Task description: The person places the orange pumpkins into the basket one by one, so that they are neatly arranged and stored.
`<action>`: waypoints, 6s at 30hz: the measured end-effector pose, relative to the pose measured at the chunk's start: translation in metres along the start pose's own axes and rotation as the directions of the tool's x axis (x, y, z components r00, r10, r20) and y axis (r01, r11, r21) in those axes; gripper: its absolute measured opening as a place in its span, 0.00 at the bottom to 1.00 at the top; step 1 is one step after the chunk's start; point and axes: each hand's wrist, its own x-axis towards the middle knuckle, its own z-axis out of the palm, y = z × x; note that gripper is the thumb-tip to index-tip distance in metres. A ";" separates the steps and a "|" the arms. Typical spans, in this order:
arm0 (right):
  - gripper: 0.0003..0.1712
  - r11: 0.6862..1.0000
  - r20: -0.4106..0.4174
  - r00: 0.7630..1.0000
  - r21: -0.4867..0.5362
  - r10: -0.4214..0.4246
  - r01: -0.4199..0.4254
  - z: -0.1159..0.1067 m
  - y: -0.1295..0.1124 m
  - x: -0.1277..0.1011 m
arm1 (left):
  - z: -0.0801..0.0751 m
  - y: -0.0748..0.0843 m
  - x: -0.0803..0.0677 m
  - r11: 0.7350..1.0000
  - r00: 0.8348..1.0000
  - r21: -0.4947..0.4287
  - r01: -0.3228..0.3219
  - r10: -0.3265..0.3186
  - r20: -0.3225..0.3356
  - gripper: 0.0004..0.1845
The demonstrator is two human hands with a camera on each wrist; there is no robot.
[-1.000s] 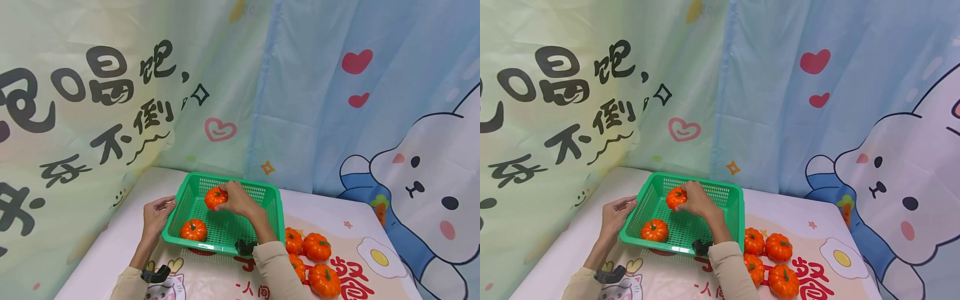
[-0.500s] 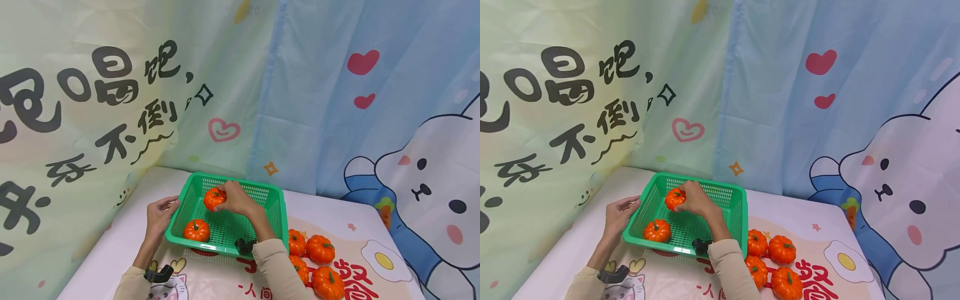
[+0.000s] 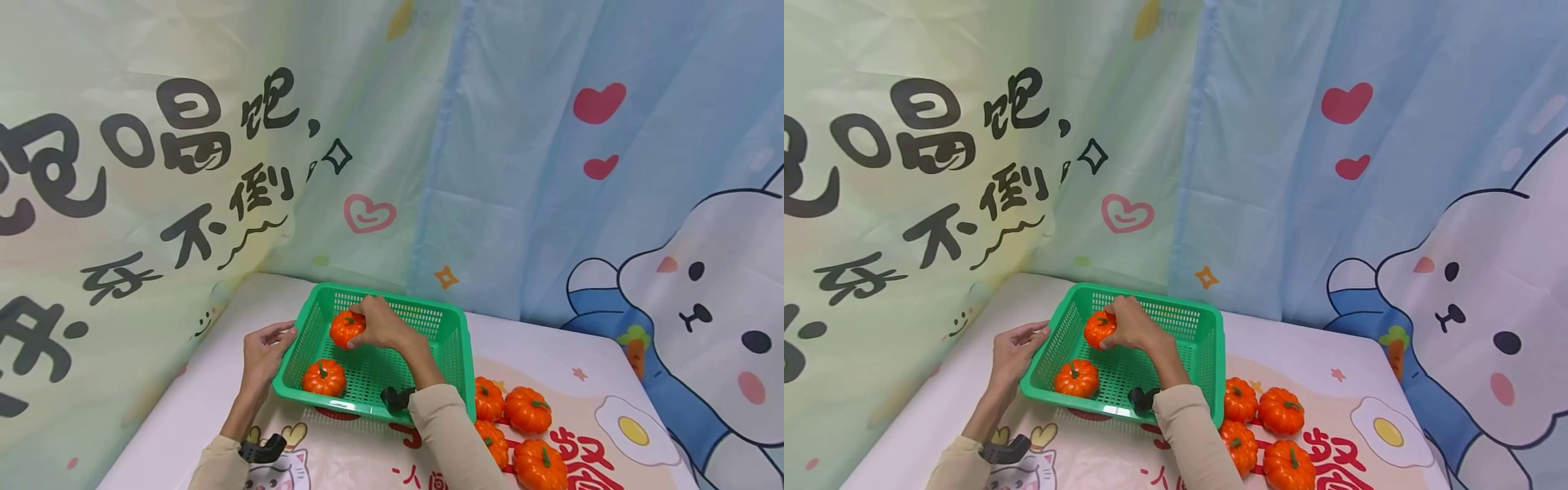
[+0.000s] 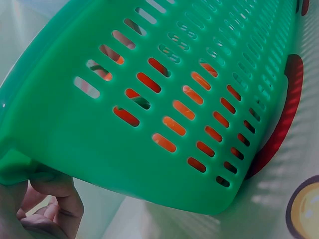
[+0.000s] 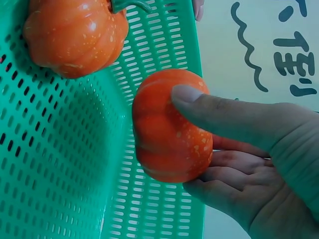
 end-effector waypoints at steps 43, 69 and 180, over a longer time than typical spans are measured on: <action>0.43 0.997 0.092 0.993 -0.007 -0.075 0.076 0.039 0.041 0.031 | 0.000 -0.005 0.004 0.999 1.000 -0.041 -0.009 0.009 0.001 0.15; 0.46 0.996 0.086 0.996 0.085 -0.001 -0.007 0.038 0.031 0.024 | -0.001 -0.001 0.003 0.999 1.000 -0.039 -0.026 0.027 0.009 0.16; 0.47 0.959 -0.343 0.897 0.071 0.280 -0.273 -0.063 0.034 -0.184 | 0.000 0.005 -0.007 0.997 1.000 0.078 -0.025 0.025 0.003 0.18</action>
